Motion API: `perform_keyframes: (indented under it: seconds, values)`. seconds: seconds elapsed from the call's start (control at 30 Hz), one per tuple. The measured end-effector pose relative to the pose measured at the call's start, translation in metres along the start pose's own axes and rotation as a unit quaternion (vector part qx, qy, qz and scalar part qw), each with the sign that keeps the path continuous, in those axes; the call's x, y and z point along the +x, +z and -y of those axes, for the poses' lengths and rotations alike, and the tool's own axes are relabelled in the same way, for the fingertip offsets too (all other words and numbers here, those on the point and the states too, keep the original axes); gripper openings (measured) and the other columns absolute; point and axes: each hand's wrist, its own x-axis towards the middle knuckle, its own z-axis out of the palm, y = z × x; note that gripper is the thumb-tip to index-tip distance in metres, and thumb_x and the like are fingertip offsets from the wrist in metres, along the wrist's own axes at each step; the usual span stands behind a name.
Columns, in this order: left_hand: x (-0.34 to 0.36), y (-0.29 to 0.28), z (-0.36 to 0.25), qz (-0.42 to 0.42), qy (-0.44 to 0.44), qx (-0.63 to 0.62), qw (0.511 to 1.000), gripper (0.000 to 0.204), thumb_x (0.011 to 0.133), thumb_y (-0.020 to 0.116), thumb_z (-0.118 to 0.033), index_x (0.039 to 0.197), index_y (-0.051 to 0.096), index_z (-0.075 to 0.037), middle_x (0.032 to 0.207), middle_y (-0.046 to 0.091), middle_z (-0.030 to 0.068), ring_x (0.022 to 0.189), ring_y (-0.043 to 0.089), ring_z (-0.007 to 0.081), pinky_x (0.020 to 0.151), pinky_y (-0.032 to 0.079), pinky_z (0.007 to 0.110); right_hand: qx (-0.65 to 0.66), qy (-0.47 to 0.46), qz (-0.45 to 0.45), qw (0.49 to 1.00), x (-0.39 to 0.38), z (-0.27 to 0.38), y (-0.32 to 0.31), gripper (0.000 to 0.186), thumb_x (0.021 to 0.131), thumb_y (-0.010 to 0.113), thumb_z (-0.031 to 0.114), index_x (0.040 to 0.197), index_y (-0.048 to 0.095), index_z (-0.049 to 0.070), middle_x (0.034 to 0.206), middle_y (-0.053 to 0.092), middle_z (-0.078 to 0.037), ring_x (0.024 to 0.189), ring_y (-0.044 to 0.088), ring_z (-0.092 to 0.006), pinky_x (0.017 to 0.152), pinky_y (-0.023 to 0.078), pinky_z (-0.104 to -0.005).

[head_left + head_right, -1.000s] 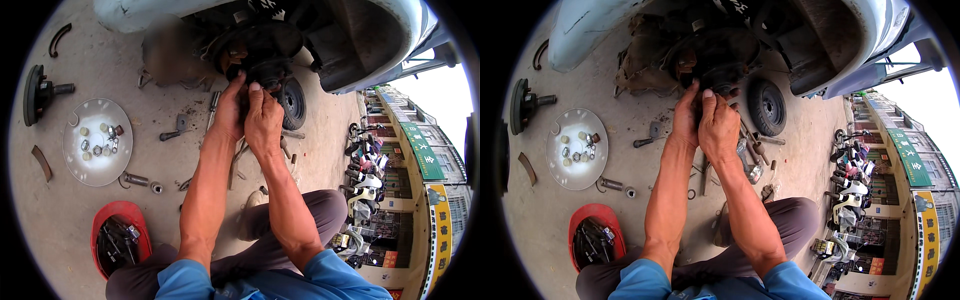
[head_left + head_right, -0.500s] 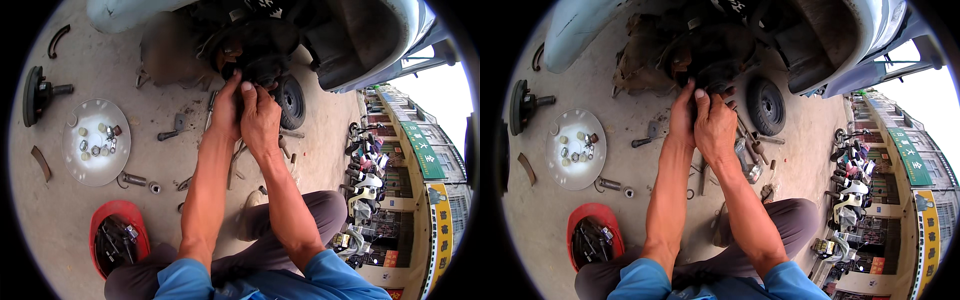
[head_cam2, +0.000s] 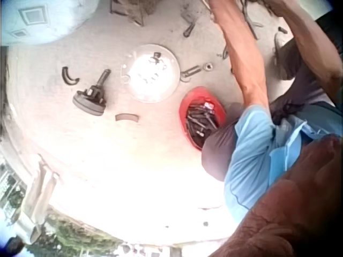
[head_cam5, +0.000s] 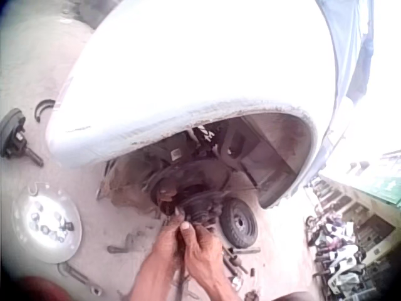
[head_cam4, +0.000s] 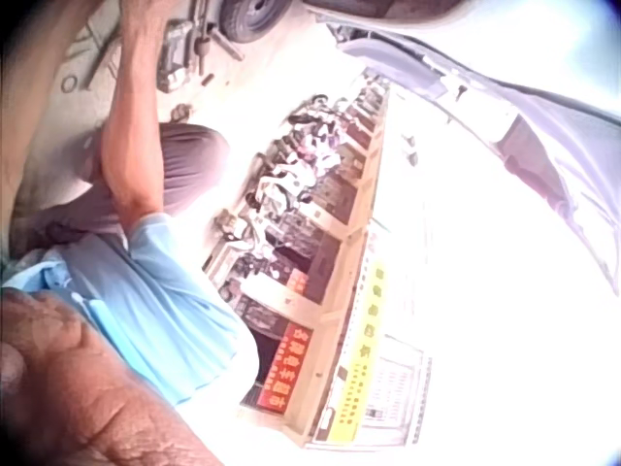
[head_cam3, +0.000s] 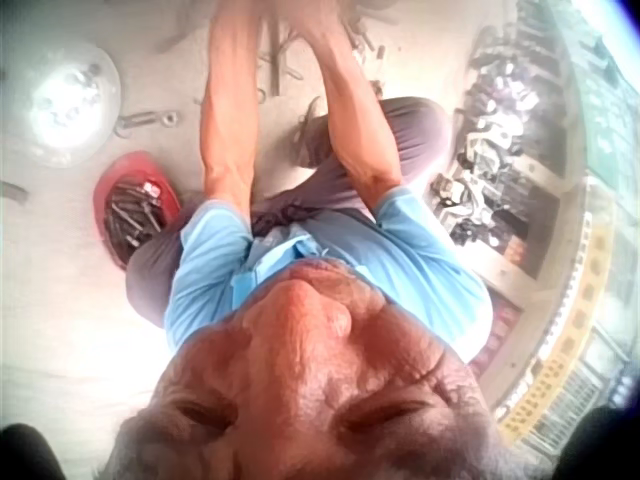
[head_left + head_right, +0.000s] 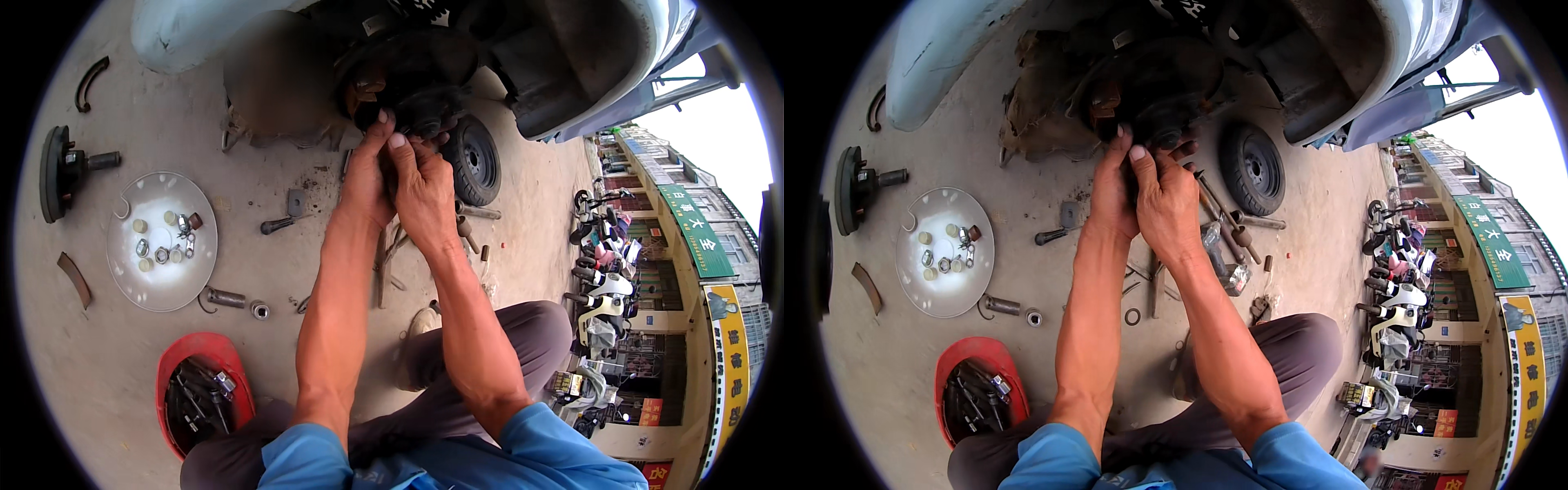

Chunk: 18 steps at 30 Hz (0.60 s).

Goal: The person assembles components of a vehicle wheel hub by hand and using a power tool, then fits the assembled hub onto the vehicle axle.

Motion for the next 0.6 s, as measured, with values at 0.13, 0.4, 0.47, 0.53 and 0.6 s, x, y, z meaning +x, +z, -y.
perform_keyframes:
  seconds: [0.13,0.4,0.47,0.53,0.6]
  values:
    - [0.003,0.013,0.007,0.027,-0.006,0.009,1.0,0.056,0.094,0.065,-0.047,0.131,0.058,-0.006,0.121,0.067,0.0098,0.113,0.062,0.0262,0.099,0.048,0.041,-0.029,0.036,-0.008,0.999,0.004,0.022,-0.043,0.049,0.099,0.061,0.044,0.098,0.066,-0.005,0.073,0.07,-0.017,0.066,0.067,-0.0258,0.064,0.051,-0.0361]
    - [0.002,0.028,0.016,-0.08,0.06,-0.005,0.995,0.054,0.096,0.064,-0.047,0.135,0.053,-0.011,0.129,0.061,0.0058,0.121,0.056,0.0208,0.104,0.044,0.036,-0.214,-0.071,-0.022,0.974,0.035,0.043,-0.057,0.048,0.096,0.064,0.042,0.084,0.058,-0.004,0.073,0.067,-0.024,0.07,0.066,-0.0446,0.061,0.051,-0.0478]
    - [0.002,0.027,0.015,-0.092,0.063,0.009,0.994,0.054,0.096,0.063,-0.046,0.135,0.053,-0.011,0.13,0.061,0.0059,0.122,0.055,0.0205,0.104,0.044,0.036,-0.286,-0.097,-0.031,0.953,0.036,0.038,-0.056,0.047,0.096,0.063,0.042,0.085,0.057,-0.003,0.076,0.067,-0.024,0.071,0.067,-0.0443,0.062,0.051,-0.0501]
    - [0.0,0.025,0.015,-0.092,0.042,0.016,0.995,0.052,0.098,0.06,-0.044,0.136,0.052,-0.01,0.133,0.059,0.0064,0.125,0.054,0.0206,0.104,0.045,0.037,-0.299,-0.099,-0.029,0.949,0.035,0.035,-0.057,0.045,0.096,0.062,0.041,0.087,0.057,-0.003,0.078,0.068,-0.024,0.071,0.067,-0.0441,0.061,0.051,-0.0502]
    - [-0.005,0.026,0.013,-0.097,0.026,-0.014,0.995,0.048,0.098,0.06,-0.045,0.134,0.054,-0.013,0.13,0.061,0.0024,0.117,0.056,0.0187,0.096,0.044,0.037,-0.314,-0.102,-0.029,0.944,0.035,0.035,-0.059,0.044,0.097,0.061,0.04,0.088,0.057,-0.003,0.079,0.068,-0.023,0.071,0.067,-0.0439,0.061,0.052,-0.0503]
